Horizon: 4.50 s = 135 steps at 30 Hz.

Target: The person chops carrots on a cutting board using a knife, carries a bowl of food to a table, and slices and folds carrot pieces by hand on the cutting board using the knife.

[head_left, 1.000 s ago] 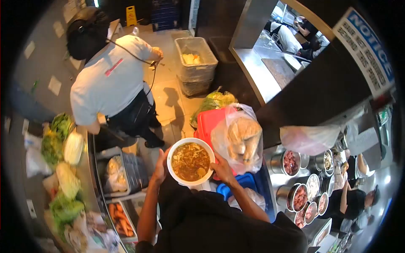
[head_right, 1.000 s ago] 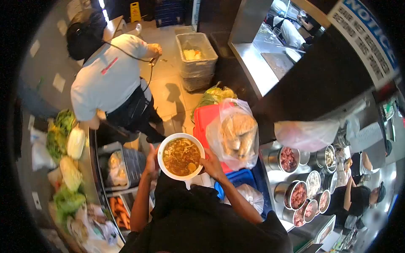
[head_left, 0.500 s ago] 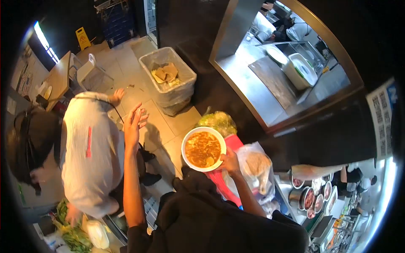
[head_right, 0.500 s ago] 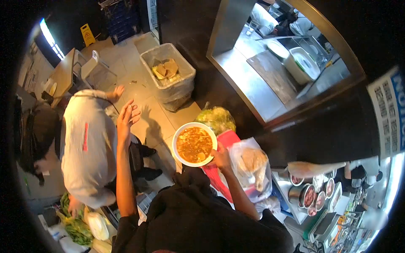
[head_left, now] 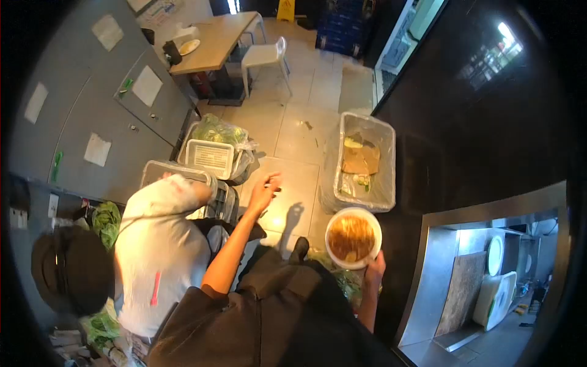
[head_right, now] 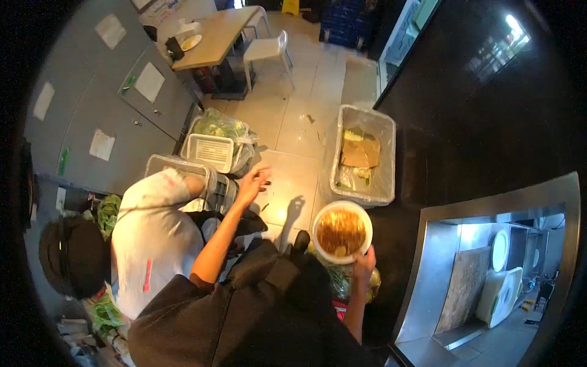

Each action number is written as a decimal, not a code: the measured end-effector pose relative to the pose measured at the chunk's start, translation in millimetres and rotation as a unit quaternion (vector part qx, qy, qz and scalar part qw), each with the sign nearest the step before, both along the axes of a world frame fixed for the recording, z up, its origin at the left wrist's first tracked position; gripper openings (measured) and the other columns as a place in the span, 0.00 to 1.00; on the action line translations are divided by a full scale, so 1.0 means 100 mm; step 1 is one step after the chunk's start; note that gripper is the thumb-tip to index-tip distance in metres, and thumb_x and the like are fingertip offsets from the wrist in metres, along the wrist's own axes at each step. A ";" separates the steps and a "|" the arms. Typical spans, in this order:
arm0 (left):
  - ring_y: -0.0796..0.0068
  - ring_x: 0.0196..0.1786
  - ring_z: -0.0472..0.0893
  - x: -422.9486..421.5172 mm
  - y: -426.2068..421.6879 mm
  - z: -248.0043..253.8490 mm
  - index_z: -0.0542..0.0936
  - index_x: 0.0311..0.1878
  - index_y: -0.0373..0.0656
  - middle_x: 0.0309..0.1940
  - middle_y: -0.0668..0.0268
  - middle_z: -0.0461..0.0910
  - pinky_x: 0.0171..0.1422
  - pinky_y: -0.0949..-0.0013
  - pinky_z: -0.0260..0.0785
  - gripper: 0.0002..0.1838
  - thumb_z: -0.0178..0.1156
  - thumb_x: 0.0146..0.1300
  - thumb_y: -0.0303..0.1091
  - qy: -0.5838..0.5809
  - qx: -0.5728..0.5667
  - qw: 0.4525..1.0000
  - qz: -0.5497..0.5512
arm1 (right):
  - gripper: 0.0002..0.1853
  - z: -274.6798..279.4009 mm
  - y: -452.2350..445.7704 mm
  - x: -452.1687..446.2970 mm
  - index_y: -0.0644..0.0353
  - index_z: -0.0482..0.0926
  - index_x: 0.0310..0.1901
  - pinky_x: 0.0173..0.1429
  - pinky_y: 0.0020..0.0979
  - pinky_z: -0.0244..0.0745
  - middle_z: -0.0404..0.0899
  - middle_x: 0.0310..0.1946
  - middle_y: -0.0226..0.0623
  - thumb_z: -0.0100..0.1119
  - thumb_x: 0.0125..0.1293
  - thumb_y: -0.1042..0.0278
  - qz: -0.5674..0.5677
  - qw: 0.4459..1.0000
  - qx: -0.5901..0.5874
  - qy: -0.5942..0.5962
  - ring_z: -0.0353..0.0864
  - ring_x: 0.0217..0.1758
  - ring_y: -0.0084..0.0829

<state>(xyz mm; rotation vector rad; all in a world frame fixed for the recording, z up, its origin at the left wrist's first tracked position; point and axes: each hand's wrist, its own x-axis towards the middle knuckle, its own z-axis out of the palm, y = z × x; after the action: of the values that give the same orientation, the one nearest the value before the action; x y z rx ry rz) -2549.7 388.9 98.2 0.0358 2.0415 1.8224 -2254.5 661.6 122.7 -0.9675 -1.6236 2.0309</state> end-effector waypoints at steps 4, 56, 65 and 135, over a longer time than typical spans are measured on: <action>0.74 0.42 0.83 -0.31 -0.24 -0.22 0.77 0.63 0.46 0.48 0.65 0.81 0.44 0.70 0.74 0.23 0.59 0.71 0.49 -0.064 0.009 0.993 0.099 | 0.23 0.00 0.50 -1.17 0.67 0.72 0.60 0.32 0.32 0.84 0.82 0.43 0.41 0.56 0.62 0.72 0.049 0.994 0.025 -0.097 0.85 0.35 0.28; 0.65 0.47 0.84 -8.68 0.74 -1.12 0.69 0.64 0.45 0.54 0.60 0.78 0.48 0.58 0.82 0.29 0.51 0.58 0.38 -0.036 0.253 0.921 0.292 | 0.11 -2.34 2.42 -6.23 0.59 0.78 0.41 0.25 0.35 0.78 0.81 0.30 0.40 0.51 0.70 0.61 0.181 0.913 -0.033 -0.364 0.84 0.27 0.37; 0.55 0.54 0.80 -10.16 0.36 -1.59 0.70 0.61 0.37 0.54 0.53 0.78 0.62 0.50 0.75 0.27 0.53 0.56 0.36 -0.127 0.295 0.873 0.368 | 0.11 -1.79 1.57 -6.75 0.57 0.79 0.38 0.21 0.35 0.72 0.81 0.28 0.43 0.47 0.72 0.63 0.264 0.892 0.129 -0.344 0.84 0.27 0.38; 0.80 0.33 0.82 1.09 1.37 -1.35 0.87 0.35 0.41 0.30 0.67 0.87 0.44 0.70 0.76 0.11 0.70 0.57 0.39 0.106 -0.002 -0.395 -0.913 | 0.08 -1.56 -4.35 -3.17 0.55 0.85 0.38 0.28 0.30 0.75 0.84 0.28 0.30 0.58 0.59 0.67 -0.888 0.290 -0.356 -0.028 0.81 0.25 0.24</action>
<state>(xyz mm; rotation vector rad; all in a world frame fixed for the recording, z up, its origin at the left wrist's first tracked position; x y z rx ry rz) -2440.6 526.3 -37.2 -3.2930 1.2512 1.9979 -2571.5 226.5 -33.0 -1.6433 0.9186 0.5721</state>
